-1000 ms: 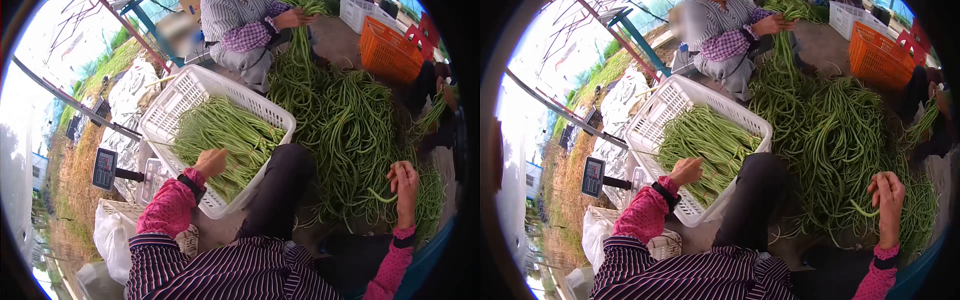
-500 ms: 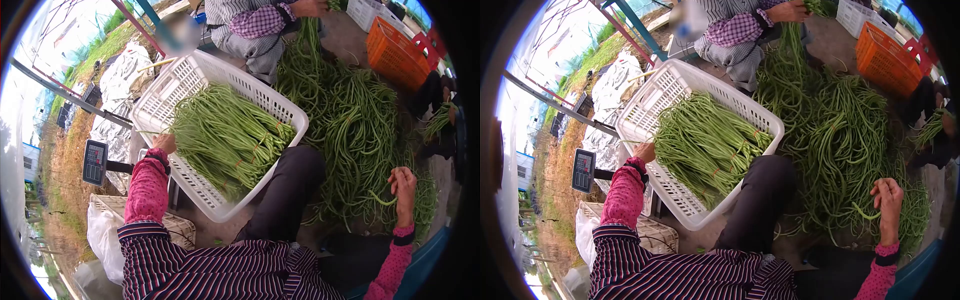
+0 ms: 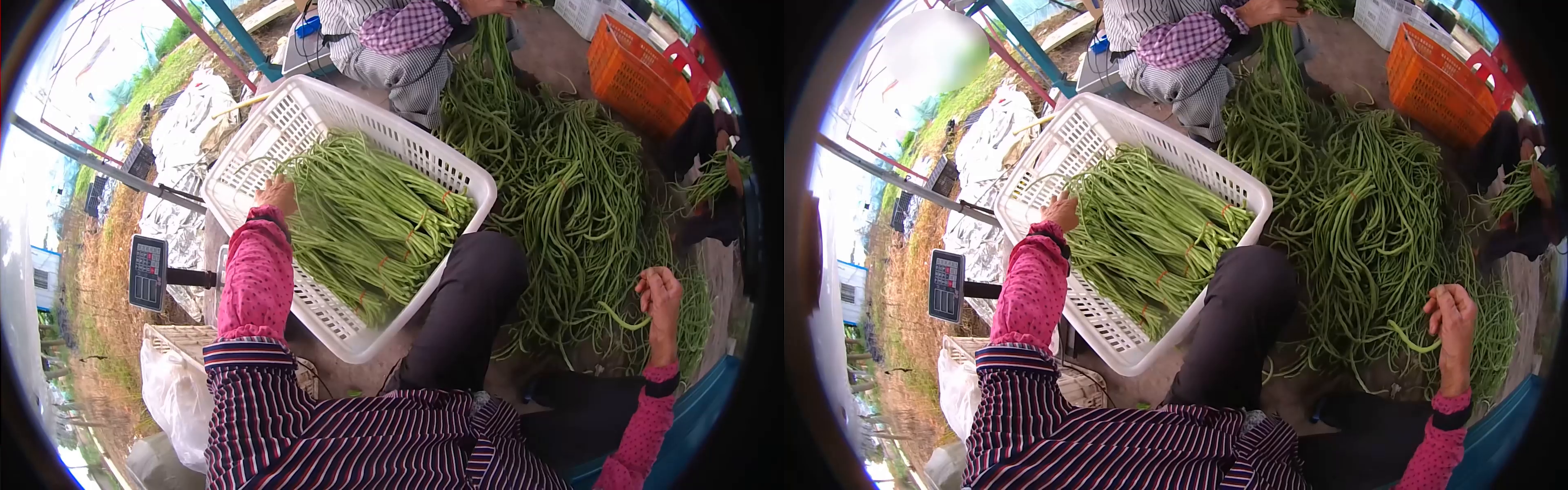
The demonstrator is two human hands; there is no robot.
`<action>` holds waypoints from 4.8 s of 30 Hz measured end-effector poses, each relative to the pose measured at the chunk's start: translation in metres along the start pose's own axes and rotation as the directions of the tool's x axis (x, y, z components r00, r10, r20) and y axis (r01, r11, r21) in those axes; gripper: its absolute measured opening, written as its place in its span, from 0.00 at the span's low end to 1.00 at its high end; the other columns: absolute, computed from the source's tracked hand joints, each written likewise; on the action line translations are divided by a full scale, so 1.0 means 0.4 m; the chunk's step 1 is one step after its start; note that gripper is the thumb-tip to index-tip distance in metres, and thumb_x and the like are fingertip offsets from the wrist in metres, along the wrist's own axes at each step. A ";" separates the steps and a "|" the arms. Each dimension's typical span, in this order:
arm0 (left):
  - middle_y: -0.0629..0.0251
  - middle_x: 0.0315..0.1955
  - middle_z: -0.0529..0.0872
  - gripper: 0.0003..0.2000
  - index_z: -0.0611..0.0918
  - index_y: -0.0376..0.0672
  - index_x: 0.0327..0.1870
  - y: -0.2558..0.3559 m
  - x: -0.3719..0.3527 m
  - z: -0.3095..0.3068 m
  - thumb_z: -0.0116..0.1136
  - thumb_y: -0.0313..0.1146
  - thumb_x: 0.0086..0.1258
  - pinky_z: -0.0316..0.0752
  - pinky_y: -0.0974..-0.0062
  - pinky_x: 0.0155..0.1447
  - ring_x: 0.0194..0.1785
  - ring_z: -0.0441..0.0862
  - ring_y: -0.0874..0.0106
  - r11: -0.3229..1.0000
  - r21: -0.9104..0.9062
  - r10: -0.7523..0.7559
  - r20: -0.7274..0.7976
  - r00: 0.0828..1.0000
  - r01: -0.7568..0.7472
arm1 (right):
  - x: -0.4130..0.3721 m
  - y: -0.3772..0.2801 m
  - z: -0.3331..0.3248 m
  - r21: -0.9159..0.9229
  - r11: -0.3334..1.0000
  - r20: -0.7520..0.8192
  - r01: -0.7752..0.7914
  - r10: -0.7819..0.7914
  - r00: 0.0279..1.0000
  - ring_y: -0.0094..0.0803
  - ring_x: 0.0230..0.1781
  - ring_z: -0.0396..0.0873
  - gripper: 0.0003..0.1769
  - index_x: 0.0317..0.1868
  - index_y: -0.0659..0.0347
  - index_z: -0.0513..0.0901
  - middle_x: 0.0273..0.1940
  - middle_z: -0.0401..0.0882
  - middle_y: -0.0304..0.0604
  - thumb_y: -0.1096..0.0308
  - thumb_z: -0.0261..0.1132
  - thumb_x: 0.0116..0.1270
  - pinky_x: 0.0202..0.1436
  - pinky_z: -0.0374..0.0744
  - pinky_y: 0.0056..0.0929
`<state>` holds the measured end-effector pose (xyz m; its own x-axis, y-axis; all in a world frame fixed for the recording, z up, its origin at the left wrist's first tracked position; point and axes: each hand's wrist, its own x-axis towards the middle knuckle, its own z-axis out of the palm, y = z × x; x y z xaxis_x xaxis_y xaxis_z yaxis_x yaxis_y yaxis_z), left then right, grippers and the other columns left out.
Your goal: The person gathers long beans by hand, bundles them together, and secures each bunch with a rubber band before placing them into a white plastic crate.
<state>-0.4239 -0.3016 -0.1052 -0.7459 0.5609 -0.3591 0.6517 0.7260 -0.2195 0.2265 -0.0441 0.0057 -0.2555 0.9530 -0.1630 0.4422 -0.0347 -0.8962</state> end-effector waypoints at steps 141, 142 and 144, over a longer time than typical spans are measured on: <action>0.60 0.34 0.81 0.30 0.78 0.41 0.43 1.130 -0.626 -0.492 0.48 0.65 0.68 0.78 0.64 0.46 0.38 0.79 0.64 -0.425 -0.851 0.849 -0.255 0.463 0.309 | -0.107 -0.068 -0.008 0.447 0.884 0.298 0.140 -0.295 0.908 0.22 0.44 0.75 0.28 0.58 0.70 0.75 0.46 0.79 0.40 0.58 0.67 0.64 0.50 0.75 0.24; 0.60 0.35 0.81 0.30 0.78 0.41 0.44 1.129 -0.618 -0.486 0.49 0.64 0.68 0.78 0.63 0.47 0.40 0.80 0.63 -0.427 -0.838 0.868 -0.274 0.414 0.340 | -0.104 -0.061 -0.006 0.431 0.893 0.287 0.132 -0.275 0.918 0.20 0.41 0.74 0.26 0.56 0.70 0.76 0.43 0.79 0.37 0.59 0.67 0.66 0.47 0.75 0.22; 0.58 0.37 0.82 0.29 0.78 0.40 0.44 1.129 -0.603 -0.472 0.50 0.63 0.68 0.79 0.62 0.49 0.43 0.80 0.61 -0.420 -0.814 0.899 -0.313 0.306 0.402 | -0.091 -0.048 -0.002 0.424 0.898 0.242 0.115 -0.234 0.941 0.18 0.38 0.75 0.21 0.53 0.70 0.78 0.39 0.80 0.35 0.61 0.65 0.68 0.43 0.76 0.21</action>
<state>0.0243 -0.0337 0.0536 0.3149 0.9488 -0.0234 -0.6857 0.2444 0.6856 0.2279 -0.0778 0.0291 -0.5524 0.8324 -0.0432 0.0033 -0.0497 -0.9988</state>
